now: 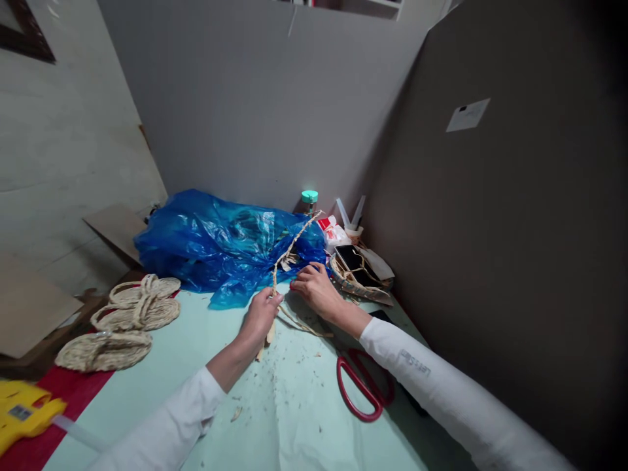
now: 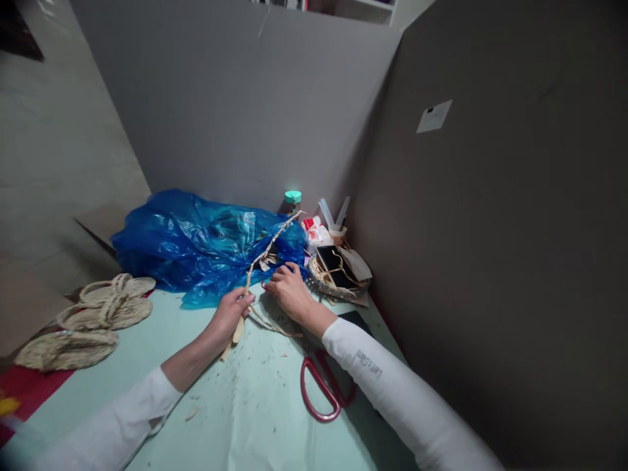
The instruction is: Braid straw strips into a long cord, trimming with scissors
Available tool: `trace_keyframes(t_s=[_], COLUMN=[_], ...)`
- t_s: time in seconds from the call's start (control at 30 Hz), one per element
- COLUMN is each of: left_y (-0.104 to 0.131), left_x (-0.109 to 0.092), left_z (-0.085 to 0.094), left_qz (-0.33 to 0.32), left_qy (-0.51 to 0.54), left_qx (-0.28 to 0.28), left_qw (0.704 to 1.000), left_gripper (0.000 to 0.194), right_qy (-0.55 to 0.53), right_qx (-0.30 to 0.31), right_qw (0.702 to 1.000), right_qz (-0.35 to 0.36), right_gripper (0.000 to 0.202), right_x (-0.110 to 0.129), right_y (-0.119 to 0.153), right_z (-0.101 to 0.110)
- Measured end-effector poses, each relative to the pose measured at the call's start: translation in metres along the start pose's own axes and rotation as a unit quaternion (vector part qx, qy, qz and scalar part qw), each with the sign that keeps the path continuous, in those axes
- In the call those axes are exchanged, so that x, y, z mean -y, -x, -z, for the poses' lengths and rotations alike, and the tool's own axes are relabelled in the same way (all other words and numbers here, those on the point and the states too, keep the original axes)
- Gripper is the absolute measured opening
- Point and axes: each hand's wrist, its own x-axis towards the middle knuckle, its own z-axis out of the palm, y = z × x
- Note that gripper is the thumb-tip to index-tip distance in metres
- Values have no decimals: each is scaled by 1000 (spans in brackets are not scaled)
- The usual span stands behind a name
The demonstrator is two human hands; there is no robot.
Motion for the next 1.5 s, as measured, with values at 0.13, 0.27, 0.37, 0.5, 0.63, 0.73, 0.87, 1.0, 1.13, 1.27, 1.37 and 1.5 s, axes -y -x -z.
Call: trace_keyframes(t_s=[0.13, 0.27, 0.37, 0.5, 0.63, 0.73, 0.87, 1.0, 1.13, 1.27, 1.37, 1.5], left_y=[-2, -8, -12, -15, -15, -16, -20, -24, -26, -28, -30, -29], left_x=[-4, -14, -19, -20, -21, -21, -21, -21, -18, -12, -10, -8], left_z=[-6, -21, -33, -38, -37, -37, -35, -30, -27, -28, -29, -30], left_qz=[-26, -47, -58, -64, -64, -61, -48, -51, -52, -35, -37, -47], left_qy=[-58, -126, -180, -227, -244, -243, -232, -209, -192, -185, -168, -118], left_qx=[-3, 6, 14, 12, -6, -21, -31, -23, -26, -42, -42, -41], left_qw=[998, 991, 982, 972, 968, 968, 971, 976, 980, 981, 984, 991], left_gripper=[16, 5, 6, 17, 19, 17, 22, 27, 22, 22, 23, 28], right_qy=[-49, -98, -124, -147, -161, -159, -138, -87, -24, 5, -3, -50], right_qx=[-50, -81, -101, -105, -97, -82, -47, -19, 12, 48, 44, 6], right_qw=[996, 985, 977, 974, 976, 979, 987, 993, 996, 995, 994, 987], right_qz=[-61, -114, -142, -135, -114, -95, -65, -72, -90, -85, -101, -153], right_gripper=[25, 23, 21, 20, 20, 19, 17, 17, 16, 11, 12, 16], right_x=[3, 8, 13, 19, 20, 18, 14, 10, 5, 3, 2, -1], right_y=[7, 14, 16, 13, 5, -1, -14, -33, -51, -60, -61, -50], right_z=[8, 14, 16, 16, 17, 20, 22, 16, 4, -4, -4, 3])
